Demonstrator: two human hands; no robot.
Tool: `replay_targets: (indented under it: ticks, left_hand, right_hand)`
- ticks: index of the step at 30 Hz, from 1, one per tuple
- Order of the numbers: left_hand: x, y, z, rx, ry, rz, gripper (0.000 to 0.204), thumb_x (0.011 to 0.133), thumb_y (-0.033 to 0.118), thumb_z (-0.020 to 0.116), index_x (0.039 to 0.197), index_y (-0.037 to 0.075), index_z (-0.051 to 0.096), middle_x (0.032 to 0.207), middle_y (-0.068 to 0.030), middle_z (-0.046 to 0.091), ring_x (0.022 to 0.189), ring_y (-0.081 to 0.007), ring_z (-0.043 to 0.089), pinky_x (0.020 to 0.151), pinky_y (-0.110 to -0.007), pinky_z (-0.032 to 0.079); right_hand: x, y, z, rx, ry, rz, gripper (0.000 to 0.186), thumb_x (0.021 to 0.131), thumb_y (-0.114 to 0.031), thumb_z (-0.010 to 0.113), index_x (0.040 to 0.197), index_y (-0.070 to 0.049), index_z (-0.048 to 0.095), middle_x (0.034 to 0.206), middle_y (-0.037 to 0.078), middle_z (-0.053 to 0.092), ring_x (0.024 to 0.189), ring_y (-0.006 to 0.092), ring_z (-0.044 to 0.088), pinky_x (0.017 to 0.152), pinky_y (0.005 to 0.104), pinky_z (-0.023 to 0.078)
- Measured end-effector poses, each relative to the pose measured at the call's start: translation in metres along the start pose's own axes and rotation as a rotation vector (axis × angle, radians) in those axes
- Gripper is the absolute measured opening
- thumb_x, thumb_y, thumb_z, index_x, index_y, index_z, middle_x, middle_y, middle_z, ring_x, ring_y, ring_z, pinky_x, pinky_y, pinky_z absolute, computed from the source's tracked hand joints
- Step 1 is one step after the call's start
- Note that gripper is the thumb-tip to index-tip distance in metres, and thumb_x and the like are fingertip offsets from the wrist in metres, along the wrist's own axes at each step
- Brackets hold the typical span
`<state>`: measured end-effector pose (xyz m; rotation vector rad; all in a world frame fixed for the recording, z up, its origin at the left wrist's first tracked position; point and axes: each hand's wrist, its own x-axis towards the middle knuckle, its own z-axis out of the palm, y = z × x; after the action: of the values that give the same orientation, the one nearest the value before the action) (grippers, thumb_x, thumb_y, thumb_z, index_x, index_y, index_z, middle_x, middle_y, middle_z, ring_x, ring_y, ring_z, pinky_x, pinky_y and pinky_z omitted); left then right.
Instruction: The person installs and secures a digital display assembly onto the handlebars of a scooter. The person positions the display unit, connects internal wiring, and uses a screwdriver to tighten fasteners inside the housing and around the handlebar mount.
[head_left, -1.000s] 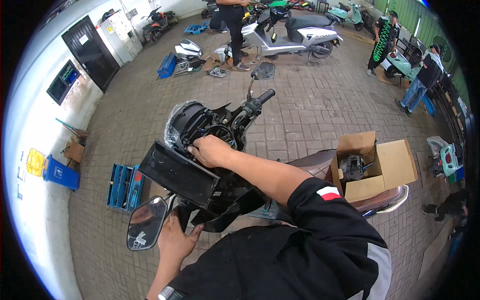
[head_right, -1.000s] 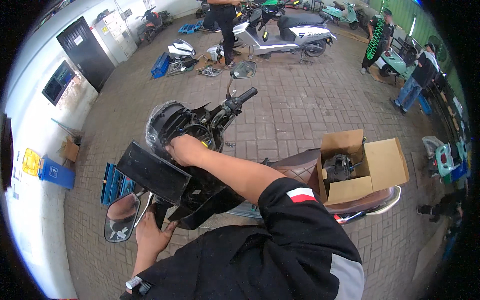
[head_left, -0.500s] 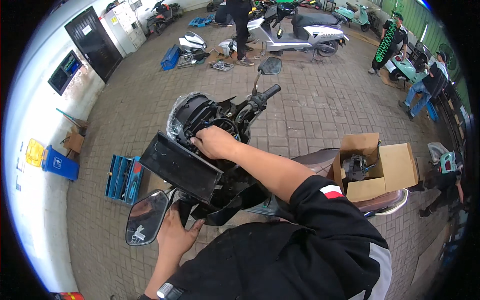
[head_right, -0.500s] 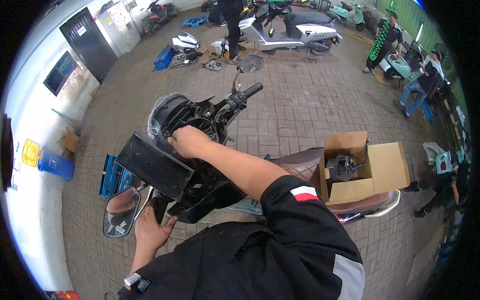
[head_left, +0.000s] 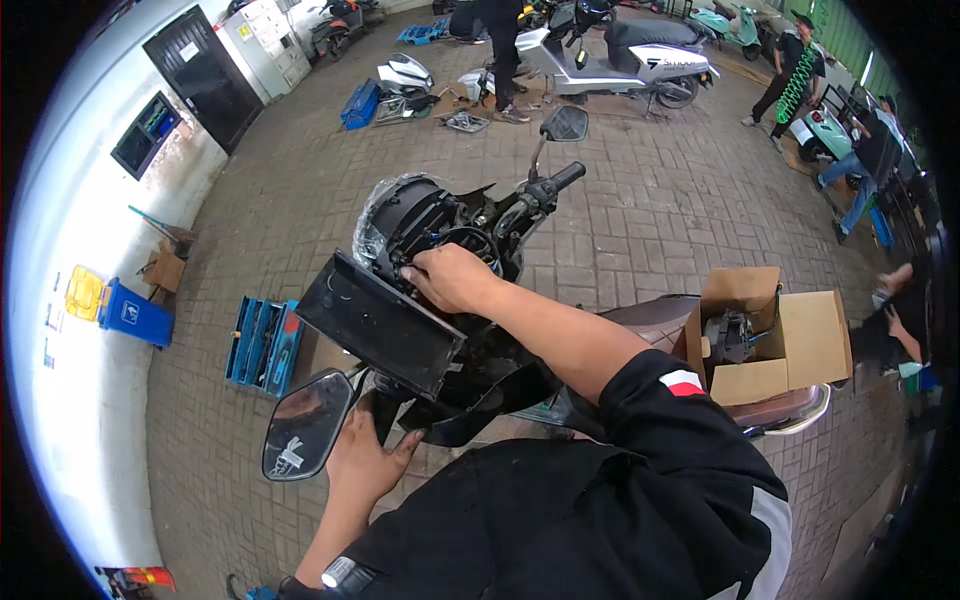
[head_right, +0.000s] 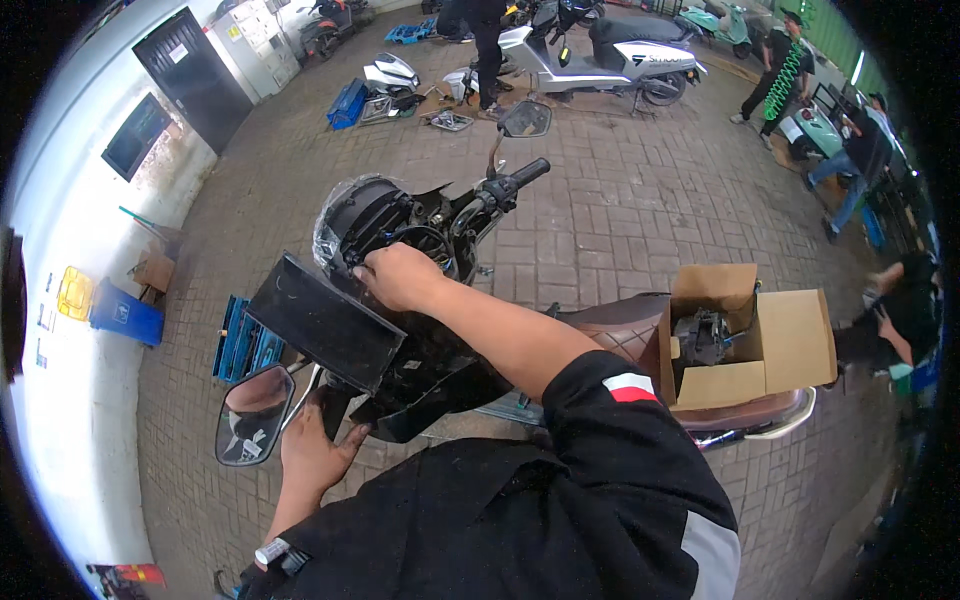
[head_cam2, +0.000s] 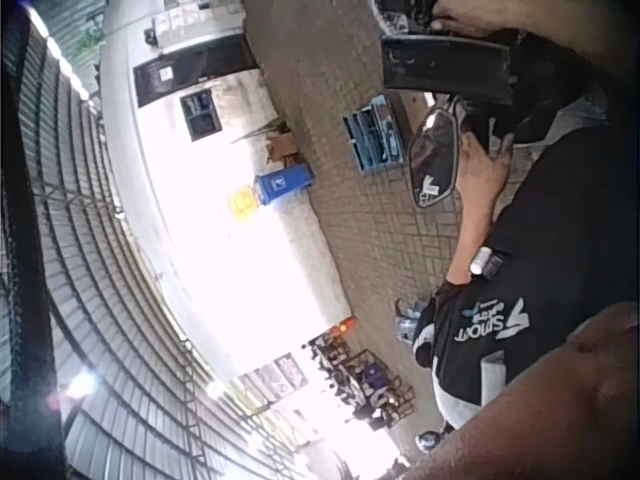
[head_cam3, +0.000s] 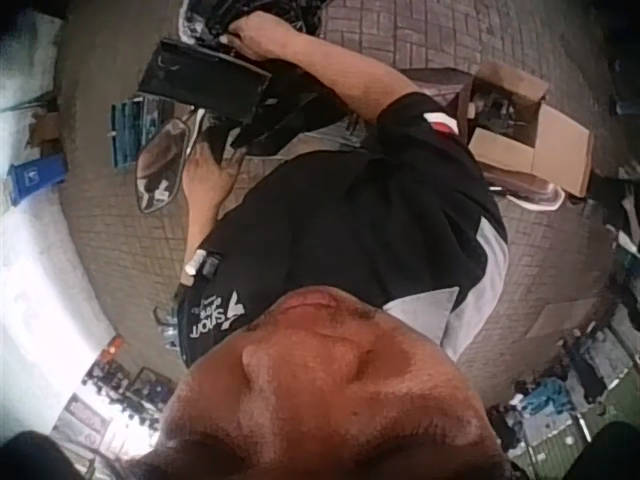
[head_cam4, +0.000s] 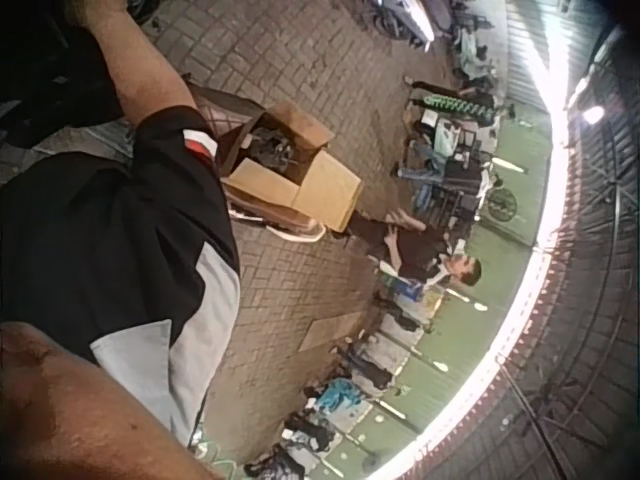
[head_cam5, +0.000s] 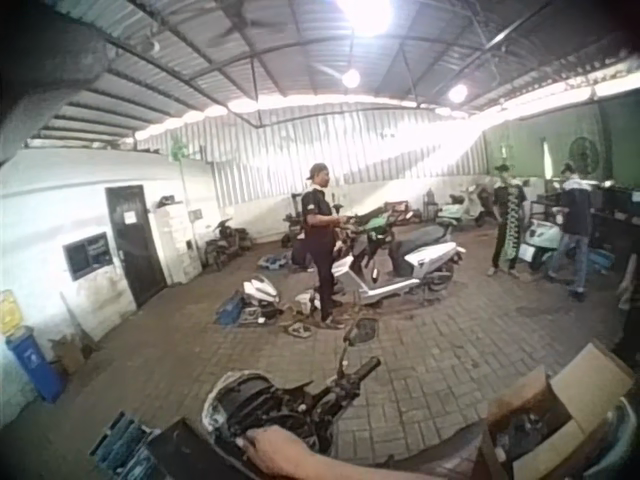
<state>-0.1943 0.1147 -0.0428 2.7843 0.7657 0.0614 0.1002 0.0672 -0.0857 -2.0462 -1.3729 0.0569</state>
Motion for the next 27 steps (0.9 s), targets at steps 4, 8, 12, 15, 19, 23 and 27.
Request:
replay_targets:
  ticks: [4,8,12,15,19,23,27]
  left_hand:
    - [-0.001,0.002,-0.003,-0.021,-0.005,0.003,0.078,0.083,0.046,0.076,0.137,-0.003,0.049,0.125,-0.0260,0.063,0.117,-0.0430,0.060,0.099,-0.047,0.048]
    - [0.000,0.006,-0.006,0.031,-0.056,-0.059,0.082,0.083,0.048,0.075,0.138,-0.006,0.048,0.129,-0.0266,0.061,0.120,-0.0412,0.060,0.102,-0.046,0.047]
    - [0.002,0.005,-0.004,0.028,-0.020,-0.027,0.080,0.082,0.044,0.077,0.138,-0.005,0.049,0.127,-0.0277,0.062,0.119,-0.0419,0.060,0.102,-0.045,0.047]
    - [0.005,0.006,-0.001,0.010,-0.041,-0.029,0.081,0.081,0.042,0.078,0.138,-0.007,0.048,0.126,-0.0285,0.062,0.118,-0.0435,0.060,0.101,-0.046,0.047]
    - [-0.012,-0.003,0.010,-0.011,-0.019,-0.057,0.080,0.082,0.040,0.078,0.139,-0.008,0.047,0.128,-0.0322,0.059,0.117,-0.0475,0.059,0.100,-0.048,0.047]
    - [-0.014,0.007,0.010,-0.205,-0.021,-0.140,0.075,0.082,0.022,0.079,0.139,-0.011,0.044,0.129,-0.0332,0.057,0.119,-0.0470,0.057,0.102,-0.047,0.046]
    - [-0.025,-0.013,0.022,-0.333,-0.018,-0.250,0.071,0.084,0.009,0.074,0.142,-0.011,0.039,0.132,-0.0297,0.056,0.120,-0.0407,0.058,0.103,-0.044,0.045]
  right_hand:
    - [-0.006,-0.003,0.004,-0.035,0.142,-0.084,0.038,0.099,-0.035,0.056,0.093,0.001,0.070,0.089,0.024,0.071,0.090,0.0420,0.069,0.082,0.0494,0.056]
    - [-0.004,-0.005,-0.003,-0.069,0.045,-0.128,0.038,0.098,-0.035,0.058,0.096,0.001,0.070,0.090,0.023,0.071,0.091,0.0414,0.069,0.082,0.0493,0.056]
    - [0.000,-0.003,-0.007,0.007,-0.005,0.023,0.039,0.097,-0.037,0.058,0.094,0.000,0.071,0.091,0.024,0.071,0.092,0.0416,0.069,0.083,0.0491,0.056]
    - [-0.004,0.003,-0.014,0.044,-0.021,0.042,0.037,0.096,-0.036,0.061,0.089,-0.001,0.069,0.084,0.024,0.069,0.086,0.0441,0.067,0.080,0.0507,0.054]
    - [-0.033,0.019,-0.071,0.241,0.193,-0.154,0.040,0.092,-0.039,0.068,0.092,0.001,0.067,0.092,0.020,0.068,0.088,0.0393,0.066,0.080,0.0459,0.053]
    - [-0.090,0.109,-0.076,0.785,0.759,0.389,0.033,0.098,-0.033,0.066,0.096,-0.001,0.067,0.087,0.009,0.069,0.077,0.0198,0.064,0.073,0.0402,0.052]
    - [-0.137,0.190,0.010,1.159,1.022,0.693,0.045,0.104,-0.046,0.053,0.103,-0.003,0.066,0.091,0.007,0.067,0.082,0.0179,0.063,0.078,0.0395,0.051]
